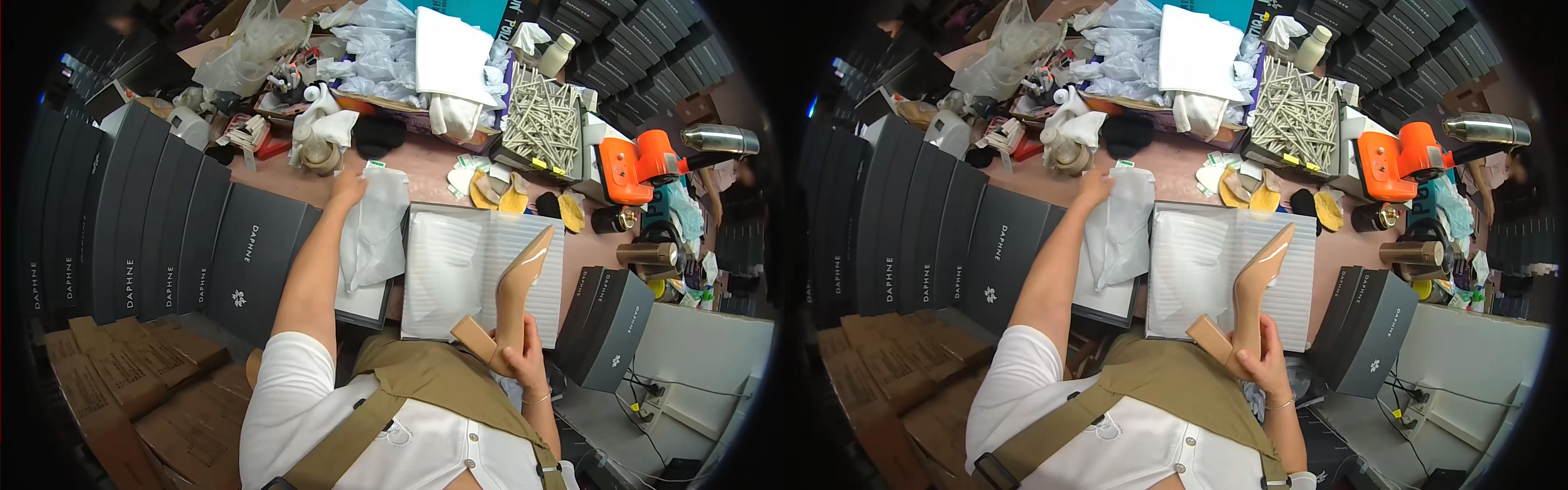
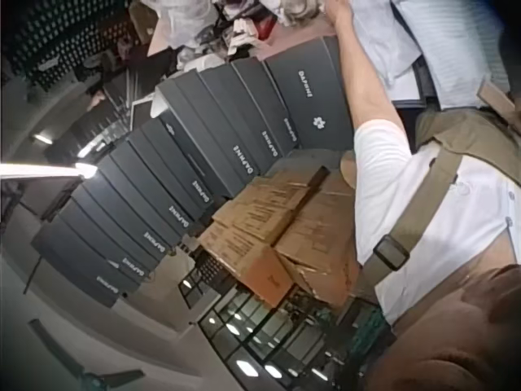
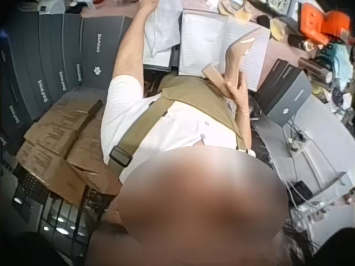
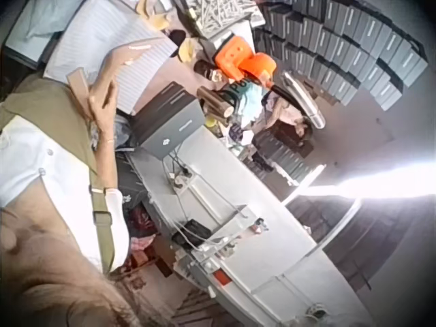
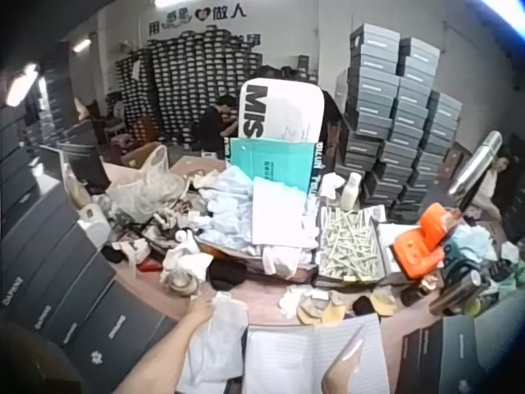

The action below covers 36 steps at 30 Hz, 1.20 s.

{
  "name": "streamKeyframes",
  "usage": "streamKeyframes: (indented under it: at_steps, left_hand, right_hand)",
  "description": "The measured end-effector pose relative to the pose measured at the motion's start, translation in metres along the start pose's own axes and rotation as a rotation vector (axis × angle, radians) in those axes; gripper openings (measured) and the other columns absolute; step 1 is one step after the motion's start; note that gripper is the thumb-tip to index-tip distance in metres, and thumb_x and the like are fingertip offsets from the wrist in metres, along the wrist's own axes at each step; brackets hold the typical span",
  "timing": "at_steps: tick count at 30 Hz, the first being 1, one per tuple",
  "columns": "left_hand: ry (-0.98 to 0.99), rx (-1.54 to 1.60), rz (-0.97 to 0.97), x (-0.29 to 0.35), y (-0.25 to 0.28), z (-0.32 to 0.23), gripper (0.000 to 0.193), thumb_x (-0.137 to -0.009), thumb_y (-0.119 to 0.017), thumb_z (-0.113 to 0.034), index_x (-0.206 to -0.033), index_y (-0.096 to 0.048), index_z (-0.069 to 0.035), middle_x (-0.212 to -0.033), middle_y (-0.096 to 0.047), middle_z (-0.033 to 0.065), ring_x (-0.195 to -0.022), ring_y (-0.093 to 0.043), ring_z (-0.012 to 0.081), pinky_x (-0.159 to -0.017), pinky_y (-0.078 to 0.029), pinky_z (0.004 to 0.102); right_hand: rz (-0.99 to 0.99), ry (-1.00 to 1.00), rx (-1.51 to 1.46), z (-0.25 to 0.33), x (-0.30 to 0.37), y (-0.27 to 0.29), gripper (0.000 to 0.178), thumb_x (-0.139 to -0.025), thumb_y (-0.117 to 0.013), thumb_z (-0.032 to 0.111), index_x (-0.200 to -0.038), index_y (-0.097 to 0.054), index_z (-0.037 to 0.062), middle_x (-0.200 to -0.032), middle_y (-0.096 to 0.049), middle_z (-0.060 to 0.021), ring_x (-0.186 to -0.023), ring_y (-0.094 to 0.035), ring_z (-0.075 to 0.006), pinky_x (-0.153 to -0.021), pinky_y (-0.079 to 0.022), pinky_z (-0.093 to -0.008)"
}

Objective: Inspecting beige high-heeled shoes and packing them into a branded shoe box with tissue paper.

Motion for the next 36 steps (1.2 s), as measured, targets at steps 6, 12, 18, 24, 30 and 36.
streamKeyframes:
  at_steps: [6, 12, 18, 24, 30, 36]
  left_hand:
    - [-0.222, 0.74, 0.166, 0.06, 0.087, -0.116, 0.02, -0.096, -0.054, -0.021, -0.092, -0.056, -0.001, -0.07, -0.053, -0.0009, -0.063, -0.05, 0.0065, -0.059, -0.042, 0.0213]
    - [-0.414, 0.41, 0.054, 0.111, 0.132, -0.185, 0.034, -0.092, -0.059, -0.023, -0.073, -0.054, 0.005, -0.062, -0.05, 0.0113, -0.055, -0.046, 0.0203, -0.054, -0.038, 0.0331]
    - [-0.464, 0.397, 0.097, 0.17, 0.113, -0.198, 0.017, -0.076, -0.068, -0.01, -0.073, -0.055, 0.002, -0.072, -0.056, 0.0139, -0.058, -0.055, 0.0259, -0.057, -0.043, 0.0353]
    - [-0.597, 0.339, 0.108, 0.237, 0.096, -0.233, 0.034, -0.075, -0.06, -0.002, -0.107, -0.055, 0.007, -0.106, -0.055, 0.0214, -0.076, -0.06, 0.0375, -0.074, -0.049, 0.0424]
    - [-0.715, 0.115, 0.326, 0.325, 0.1, -0.276, 0.049, -0.074, -0.054, 0.004, -0.121, -0.042, 0.012, -0.144, -0.031, 0.0256, -0.09, -0.06, 0.044, -0.077, -0.052, 0.0441]
    - [-0.599, -0.008, 0.244, 0.306, 0.083, -0.254, 0.056, -0.071, -0.05, 0.006, -0.127, -0.04, 0.006, -0.144, -0.026, 0.0327, -0.091, -0.059, 0.0477, -0.078, -0.051, 0.0479]
  right_hand:
    - [0.019, -0.065, -0.857, -0.029, 0.01, -0.012, 0.07, -0.086, -0.057, 0.038, -0.14, -0.033, 0.0005, -0.13, -0.051, -0.0177, -0.114, -0.055, -0.0318, -0.083, -0.055, -0.0439]
    - [0.184, 0.103, -1.166, -0.014, 0.012, -0.038, 0.066, -0.087, -0.047, 0.042, -0.138, -0.038, -0.0003, -0.129, -0.05, -0.0198, -0.102, -0.057, -0.035, -0.059, -0.058, -0.0417]
    - [0.414, 0.112, -1.111, -0.02, 0.043, -0.042, 0.068, -0.082, -0.055, 0.042, -0.13, -0.045, -0.0054, -0.118, -0.055, -0.0206, -0.101, -0.059, -0.0325, -0.068, -0.057, -0.0413]
    - [0.485, -0.089, -0.415, -0.016, 0.105, 0.017, 0.077, -0.074, -0.068, 0.035, -0.132, -0.043, -0.0085, -0.127, -0.055, -0.0144, -0.114, -0.054, -0.0194, -0.095, -0.043, -0.0294]
    - [0.28, -0.055, 0.064, 0.013, 0.126, 0.011, 0.052, -0.089, -0.059, 0.023, -0.132, -0.045, -0.0035, -0.118, -0.058, -0.0084, -0.105, -0.052, -0.0125, -0.091, -0.042, -0.0266]
    - [0.17, 0.003, 0.176, -0.006, 0.167, 0.041, 0.049, -0.089, -0.06, 0.023, -0.128, -0.048, -0.004, -0.114, -0.058, -0.0072, -0.103, -0.052, -0.0117, -0.091, -0.042, -0.0259]
Point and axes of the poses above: each hand's wrist, its own x-axis away from the middle knuckle, its own y-axis out of the back of the hand, z = x × y, the point moved 4 cm from there along -x, towards the middle knuckle
